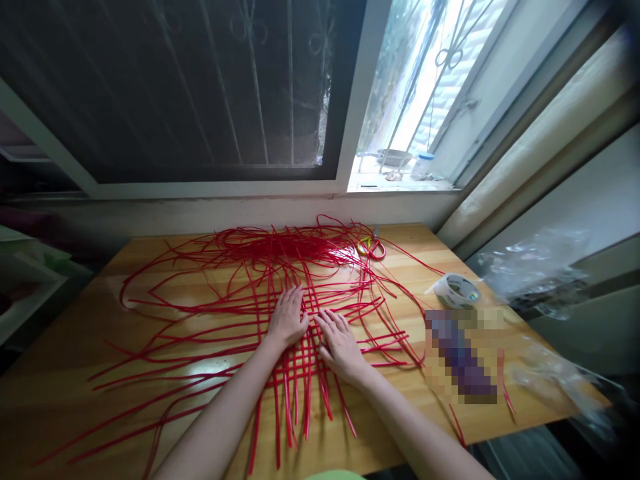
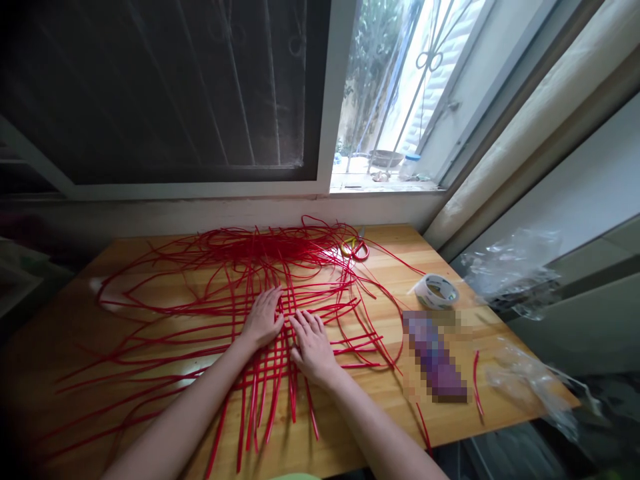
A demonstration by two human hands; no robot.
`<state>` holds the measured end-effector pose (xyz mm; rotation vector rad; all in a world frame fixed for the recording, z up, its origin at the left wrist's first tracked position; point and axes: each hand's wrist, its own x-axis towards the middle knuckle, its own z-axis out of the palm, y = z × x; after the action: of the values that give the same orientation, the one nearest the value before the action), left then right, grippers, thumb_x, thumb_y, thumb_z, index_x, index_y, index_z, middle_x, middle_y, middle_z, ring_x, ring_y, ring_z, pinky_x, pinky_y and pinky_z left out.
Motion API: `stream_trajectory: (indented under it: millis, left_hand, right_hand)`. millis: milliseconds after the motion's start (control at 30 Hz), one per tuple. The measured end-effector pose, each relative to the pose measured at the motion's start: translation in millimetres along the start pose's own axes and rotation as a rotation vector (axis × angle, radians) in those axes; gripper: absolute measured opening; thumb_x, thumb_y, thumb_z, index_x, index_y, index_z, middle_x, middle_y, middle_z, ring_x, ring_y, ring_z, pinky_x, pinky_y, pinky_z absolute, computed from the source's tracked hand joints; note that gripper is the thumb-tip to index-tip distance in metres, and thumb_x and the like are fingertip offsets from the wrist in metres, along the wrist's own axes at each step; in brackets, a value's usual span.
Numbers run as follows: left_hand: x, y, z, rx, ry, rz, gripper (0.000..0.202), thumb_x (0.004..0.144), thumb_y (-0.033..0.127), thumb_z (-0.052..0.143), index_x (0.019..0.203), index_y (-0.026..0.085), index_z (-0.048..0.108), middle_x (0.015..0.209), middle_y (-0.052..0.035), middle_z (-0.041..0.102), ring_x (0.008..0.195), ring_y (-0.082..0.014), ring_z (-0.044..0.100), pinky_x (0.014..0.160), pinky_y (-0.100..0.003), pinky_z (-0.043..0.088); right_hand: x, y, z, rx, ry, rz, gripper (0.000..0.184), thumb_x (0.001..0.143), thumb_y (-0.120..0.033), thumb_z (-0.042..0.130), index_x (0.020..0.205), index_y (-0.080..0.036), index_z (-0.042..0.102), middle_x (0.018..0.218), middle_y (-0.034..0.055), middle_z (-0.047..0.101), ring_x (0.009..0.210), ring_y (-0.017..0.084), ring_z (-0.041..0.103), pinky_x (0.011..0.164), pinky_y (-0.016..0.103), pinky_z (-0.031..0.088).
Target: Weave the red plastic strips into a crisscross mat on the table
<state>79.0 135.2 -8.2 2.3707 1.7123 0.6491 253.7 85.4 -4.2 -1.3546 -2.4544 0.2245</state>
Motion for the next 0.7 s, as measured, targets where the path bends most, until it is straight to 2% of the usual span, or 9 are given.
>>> stream_trajectory:
  millis: [233,467,700]
  left_hand:
    - [3.1,-3.9,7.9,-0.021,0.044,-0.061,0.059,0.078,0.025,0.044,0.132,0.009,0.027,0.137,-0.0160,0.035,0.129,-0.0245,0.027,0.106,-0.043,0.028]
    - [7.2,-3.7,6.2,0.028,-0.040,-0.092,0.054,0.081,0.031,0.041,0.130,0.010,0.035,0.139,-0.0136,0.035,0.129,-0.0246,0.027,0.106,-0.043,0.026]
    - [7.0,-1.2,0.5,0.074,-0.096,-0.072,0.054,0.081,0.027,0.039,0.132,0.011,0.035,0.141,-0.0113,0.032,0.130,-0.0239,0.024,0.107,-0.042,0.022]
  right_hand:
    - [0.6,0.3,-1.8,0.023,0.015,-0.008,0.065,0.068,-0.013,0.044,0.132,-0.016,0.036,0.137,0.0076,0.038,0.129,0.021,0.026,0.105,0.043,0.023]
    - [0.2,1.4,-12.9,0.109,-0.055,-0.015,0.073,0.065,-0.017,0.044,0.136,-0.015,0.029,0.141,0.0077,0.031,0.131,0.021,0.020,0.107,0.043,0.020]
    - [-0.1,1.9,-24.0,0.223,-0.132,-0.045,0.081,0.060,-0.020,0.045,0.138,-0.016,0.023,0.144,0.0080,0.023,0.133,0.023,0.016,0.107,0.045,0.016]
